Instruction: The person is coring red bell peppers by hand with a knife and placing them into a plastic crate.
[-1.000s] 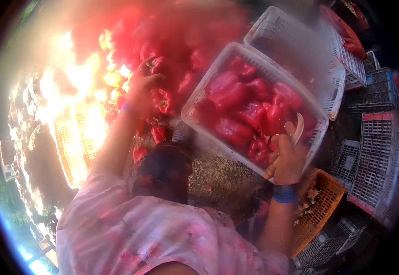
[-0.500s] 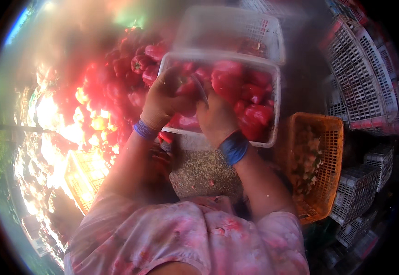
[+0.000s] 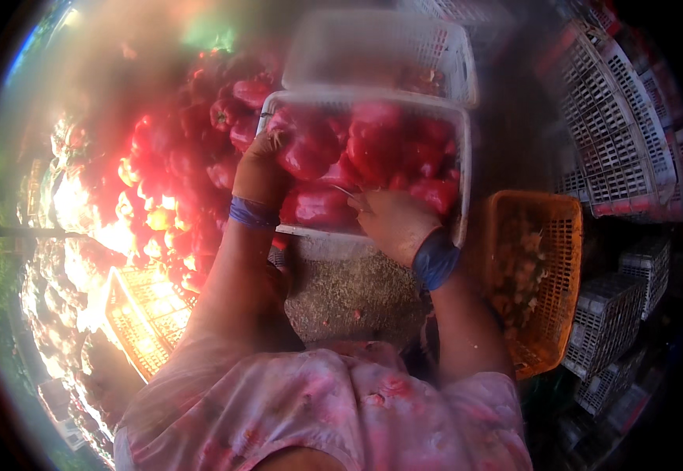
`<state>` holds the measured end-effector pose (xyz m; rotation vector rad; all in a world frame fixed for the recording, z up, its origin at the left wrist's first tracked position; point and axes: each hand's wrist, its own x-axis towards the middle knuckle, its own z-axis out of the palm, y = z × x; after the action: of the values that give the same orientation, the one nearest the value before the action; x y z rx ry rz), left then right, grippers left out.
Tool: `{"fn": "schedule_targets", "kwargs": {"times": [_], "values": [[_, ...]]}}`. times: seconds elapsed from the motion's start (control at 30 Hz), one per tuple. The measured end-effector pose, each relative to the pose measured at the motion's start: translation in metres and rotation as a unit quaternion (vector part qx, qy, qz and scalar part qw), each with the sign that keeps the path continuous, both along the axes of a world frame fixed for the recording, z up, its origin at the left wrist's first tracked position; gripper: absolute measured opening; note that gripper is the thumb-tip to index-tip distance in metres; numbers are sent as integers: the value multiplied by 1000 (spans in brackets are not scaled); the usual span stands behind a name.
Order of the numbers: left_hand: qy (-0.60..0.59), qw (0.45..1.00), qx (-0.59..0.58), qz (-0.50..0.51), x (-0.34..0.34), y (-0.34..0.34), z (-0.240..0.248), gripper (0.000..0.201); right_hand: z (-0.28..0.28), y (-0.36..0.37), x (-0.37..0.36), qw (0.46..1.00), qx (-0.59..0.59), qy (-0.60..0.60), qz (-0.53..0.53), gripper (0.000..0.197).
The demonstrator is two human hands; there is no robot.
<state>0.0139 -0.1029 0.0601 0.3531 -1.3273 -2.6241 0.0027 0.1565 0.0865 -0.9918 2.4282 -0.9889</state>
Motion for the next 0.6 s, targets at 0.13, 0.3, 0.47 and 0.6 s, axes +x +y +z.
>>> {"fn": "schedule_targets", "kwargs": {"times": [0.13,0.3,0.47,0.6], "values": [[54,965,-256,-28,-5,-11,6,31,28,-14,-7,925,-158,-242,-247,44],[70,963,-242,-94,-2,29,15,51,26,-33,-10,891,-274,-306,-193,38],[-27,962,-195,-187,6,52,51,71,33,-30,-9,899,-245,-281,-228,34],[43,929,-259,-260,9,37,29,50,42,-25,-5,885,-305,-297,-186,27]]}}
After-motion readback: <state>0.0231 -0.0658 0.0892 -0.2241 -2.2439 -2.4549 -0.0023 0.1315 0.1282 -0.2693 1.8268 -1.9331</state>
